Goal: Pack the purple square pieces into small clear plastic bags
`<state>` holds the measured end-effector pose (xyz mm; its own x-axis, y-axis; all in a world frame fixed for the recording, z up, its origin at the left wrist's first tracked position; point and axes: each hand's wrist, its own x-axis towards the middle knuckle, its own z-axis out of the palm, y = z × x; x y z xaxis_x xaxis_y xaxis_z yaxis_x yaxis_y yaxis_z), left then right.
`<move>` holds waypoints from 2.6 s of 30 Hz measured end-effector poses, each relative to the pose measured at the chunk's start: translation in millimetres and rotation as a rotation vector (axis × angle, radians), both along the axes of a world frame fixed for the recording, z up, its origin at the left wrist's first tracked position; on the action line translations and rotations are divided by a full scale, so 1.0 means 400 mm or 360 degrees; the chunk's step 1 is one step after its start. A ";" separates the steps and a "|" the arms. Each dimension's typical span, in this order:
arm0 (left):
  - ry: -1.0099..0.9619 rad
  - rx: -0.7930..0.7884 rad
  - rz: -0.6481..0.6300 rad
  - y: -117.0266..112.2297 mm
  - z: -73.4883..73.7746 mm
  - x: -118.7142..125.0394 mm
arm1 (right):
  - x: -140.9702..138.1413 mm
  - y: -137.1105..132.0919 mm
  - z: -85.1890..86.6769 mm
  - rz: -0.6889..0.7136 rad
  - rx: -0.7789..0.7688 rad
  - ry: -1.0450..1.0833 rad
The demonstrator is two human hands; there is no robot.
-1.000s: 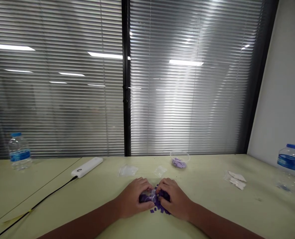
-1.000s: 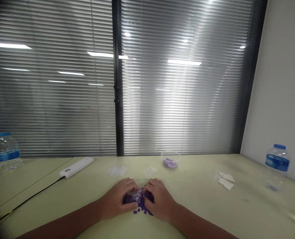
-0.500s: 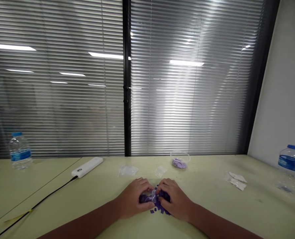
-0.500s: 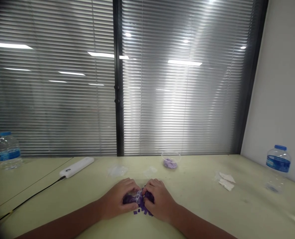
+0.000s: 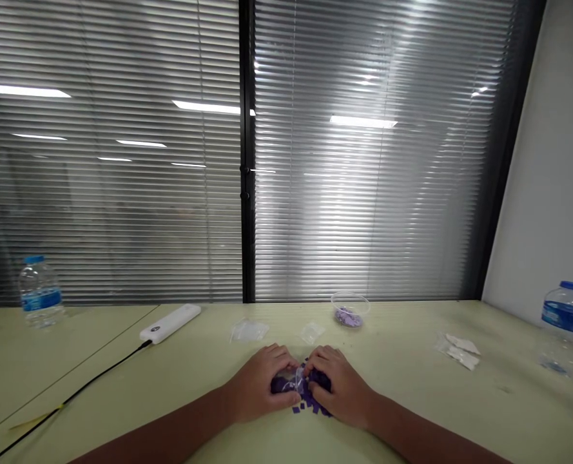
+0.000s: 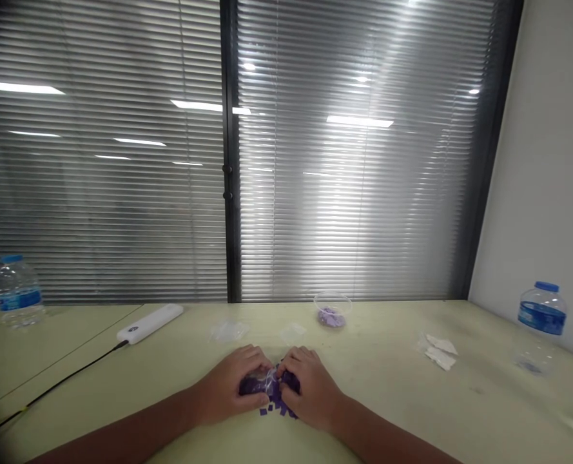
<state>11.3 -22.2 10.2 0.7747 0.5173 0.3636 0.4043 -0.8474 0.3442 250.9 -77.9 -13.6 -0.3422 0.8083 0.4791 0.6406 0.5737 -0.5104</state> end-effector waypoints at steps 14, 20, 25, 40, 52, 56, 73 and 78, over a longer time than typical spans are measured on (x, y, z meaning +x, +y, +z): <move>0.0008 0.0003 0.0005 0.001 0.000 0.000 | 0.000 0.002 -0.004 -0.0016 -0.0007 -0.0014; -0.0004 -0.0001 0.0000 0.003 -0.005 -0.001 | 0.000 0.001 -0.004 -0.0004 0.0003 -0.0013; 0.0000 -0.0015 0.0006 0.002 -0.001 -0.001 | -0.001 -0.004 0.003 -0.0015 -0.0010 -0.0019; 0.0021 -0.0008 -0.0006 0.005 -0.003 -0.004 | -0.002 -0.002 0.003 -0.0025 -0.0012 -0.0043; 0.0001 -0.0031 0.0010 0.000 -0.002 -0.001 | 0.000 -0.002 0.002 -0.0015 -0.0027 -0.0026; 0.0004 -0.0027 0.0004 -0.002 0.003 0.001 | 0.001 0.001 0.000 -0.0019 -0.0013 -0.0024; 0.0023 0.0007 0.0002 -0.001 0.004 -0.001 | -0.001 0.000 -0.002 -0.0020 -0.0006 -0.0041; 0.0006 0.0002 0.0006 -0.004 0.003 -0.001 | 0.000 0.000 0.000 -0.0013 -0.0008 -0.0035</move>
<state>11.0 -23.9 11.5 0.7742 0.5198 0.3611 0.4088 -0.8463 0.3416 250.8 -77.9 -13.6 -0.3458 0.8136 0.4674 0.6563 0.5657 -0.4992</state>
